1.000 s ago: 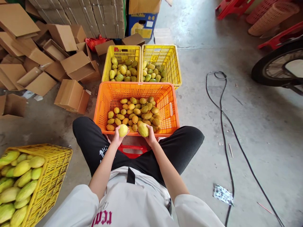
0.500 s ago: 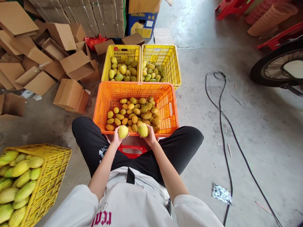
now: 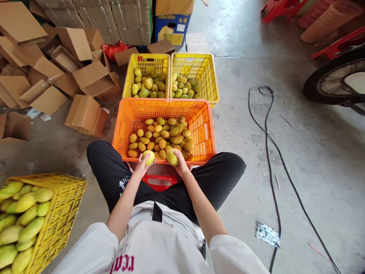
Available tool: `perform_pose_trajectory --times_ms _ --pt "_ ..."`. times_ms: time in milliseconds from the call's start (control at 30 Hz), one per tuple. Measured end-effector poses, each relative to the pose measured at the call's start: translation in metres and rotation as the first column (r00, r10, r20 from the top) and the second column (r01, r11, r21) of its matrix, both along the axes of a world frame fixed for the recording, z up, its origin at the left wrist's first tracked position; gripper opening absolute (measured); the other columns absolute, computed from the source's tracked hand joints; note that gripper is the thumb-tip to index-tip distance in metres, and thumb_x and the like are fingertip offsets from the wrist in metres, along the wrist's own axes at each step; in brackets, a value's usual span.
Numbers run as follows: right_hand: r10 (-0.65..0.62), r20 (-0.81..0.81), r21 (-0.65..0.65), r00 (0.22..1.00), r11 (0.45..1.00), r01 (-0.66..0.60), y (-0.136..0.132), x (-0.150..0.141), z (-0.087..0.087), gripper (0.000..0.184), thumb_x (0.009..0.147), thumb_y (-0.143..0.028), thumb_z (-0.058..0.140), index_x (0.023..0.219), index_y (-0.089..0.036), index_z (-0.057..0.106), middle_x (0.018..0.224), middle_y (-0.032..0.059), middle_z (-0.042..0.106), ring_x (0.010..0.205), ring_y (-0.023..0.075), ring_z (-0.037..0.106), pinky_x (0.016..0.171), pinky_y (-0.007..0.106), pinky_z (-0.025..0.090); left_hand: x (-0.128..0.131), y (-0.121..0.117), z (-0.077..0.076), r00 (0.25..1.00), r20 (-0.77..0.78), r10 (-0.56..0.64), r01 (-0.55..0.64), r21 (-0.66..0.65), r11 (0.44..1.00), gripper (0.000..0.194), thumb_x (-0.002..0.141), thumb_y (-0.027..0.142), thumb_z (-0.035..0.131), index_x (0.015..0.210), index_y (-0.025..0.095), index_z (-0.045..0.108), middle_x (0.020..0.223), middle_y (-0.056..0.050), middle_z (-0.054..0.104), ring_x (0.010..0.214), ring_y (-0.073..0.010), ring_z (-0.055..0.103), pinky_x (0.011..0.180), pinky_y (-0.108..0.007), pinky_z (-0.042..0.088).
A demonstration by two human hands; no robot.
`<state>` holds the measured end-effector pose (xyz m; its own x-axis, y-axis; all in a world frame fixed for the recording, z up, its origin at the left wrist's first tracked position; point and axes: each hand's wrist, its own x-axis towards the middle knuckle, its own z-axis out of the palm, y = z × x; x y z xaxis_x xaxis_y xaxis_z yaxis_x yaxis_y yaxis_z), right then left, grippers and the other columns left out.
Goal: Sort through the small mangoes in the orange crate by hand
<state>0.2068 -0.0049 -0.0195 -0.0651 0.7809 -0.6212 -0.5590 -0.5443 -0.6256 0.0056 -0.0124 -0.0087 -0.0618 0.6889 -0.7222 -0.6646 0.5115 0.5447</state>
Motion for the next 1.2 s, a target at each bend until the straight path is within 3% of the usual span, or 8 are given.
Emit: perform_pose_trajectory --times_ms 200,367,600,767,933,1100,1200 --pt "-0.011 -0.066 -0.122 0.998 0.993 0.003 0.003 0.002 -0.006 0.041 0.081 -0.053 0.062 0.106 -0.022 0.067 0.097 0.0083 0.078 0.088 0.0297 0.077 0.069 0.040 0.064 -0.002 0.001 -0.002 0.998 0.063 -0.020 0.017 0.037 0.999 0.036 0.076 0.029 0.078 0.106 0.016 0.064 0.099 -0.012 0.075 0.100 -0.0272 0.073 0.088 -0.041 0.061" --pt "0.008 -0.077 -0.128 0.997 0.992 -0.018 0.004 0.002 -0.006 0.040 0.082 -0.055 0.058 0.102 -0.021 0.069 0.092 0.0096 0.078 0.092 0.0324 0.076 0.071 0.043 0.064 -0.002 0.001 -0.004 0.998 0.064 0.016 -0.018 0.027 0.999 0.035 0.082 0.035 0.069 0.109 0.014 0.065 0.099 -0.013 0.076 0.096 -0.0243 0.074 0.085 -0.035 0.061" --pt "-0.018 -0.068 -0.162 0.998 0.987 0.007 0.006 -0.001 0.005 0.038 0.081 -0.054 0.057 0.097 -0.022 0.069 0.088 0.0090 0.077 0.094 0.0326 0.076 0.070 0.042 0.064 0.000 0.003 0.002 0.995 0.095 -0.040 0.036 0.043 0.998 0.039 0.088 0.043 0.059 0.107 0.010 0.068 0.102 -0.016 0.077 0.089 -0.0246 0.074 0.079 -0.033 0.061" --pt "-0.088 -0.067 -0.116 0.994 0.990 0.080 0.005 -0.004 0.004 0.033 0.080 -0.049 0.063 0.098 -0.022 0.069 0.090 0.0065 0.078 0.101 0.0296 0.075 0.072 0.037 0.064 0.000 0.003 0.005 0.992 0.127 -0.009 0.006 0.028 1.000 0.039 0.088 0.044 0.061 0.115 0.016 0.065 0.100 -0.012 0.076 0.088 -0.0250 0.074 0.078 -0.036 0.061" --pt "-0.040 -0.076 -0.061 0.996 0.998 0.035 0.003 -0.001 -0.003 0.040 0.076 -0.049 0.075 0.106 -0.024 0.068 0.101 0.0044 0.078 0.103 0.0297 0.074 0.076 0.041 0.065 -0.002 0.003 0.007 0.992 0.127 0.005 -0.015 0.084 0.996 0.029 0.087 0.041 0.065 0.109 0.022 0.061 0.097 -0.006 0.074 0.081 -0.0219 0.075 0.070 -0.032 0.061" --pt "-0.015 -0.096 0.020 0.995 1.000 0.017 0.001 0.000 0.000 0.045 0.068 -0.047 0.084 0.102 -0.027 0.063 0.097 0.0027 0.077 0.094 0.0311 0.077 0.077 0.045 0.065 -0.002 0.004 0.005 0.992 0.108 0.061 -0.067 0.054 0.996 0.040 0.083 0.049 0.072 0.110 0.021 0.060 0.096 -0.006 0.072 0.082 -0.0217 0.075 0.065 -0.028 0.059" --pt "-0.009 -0.085 0.038 0.996 0.999 0.012 0.000 0.000 0.002 0.046 0.068 -0.048 0.085 0.103 -0.028 0.061 0.097 0.0023 0.076 0.089 0.0305 0.077 0.070 0.044 0.065 -0.003 0.004 0.001 0.997 0.053 0.054 -0.056 0.022 0.998 0.045 0.075 0.044 0.082 0.106 0.021 0.059 0.095 -0.006 0.071 0.081 -0.0205 0.074 0.068 -0.029 0.060"
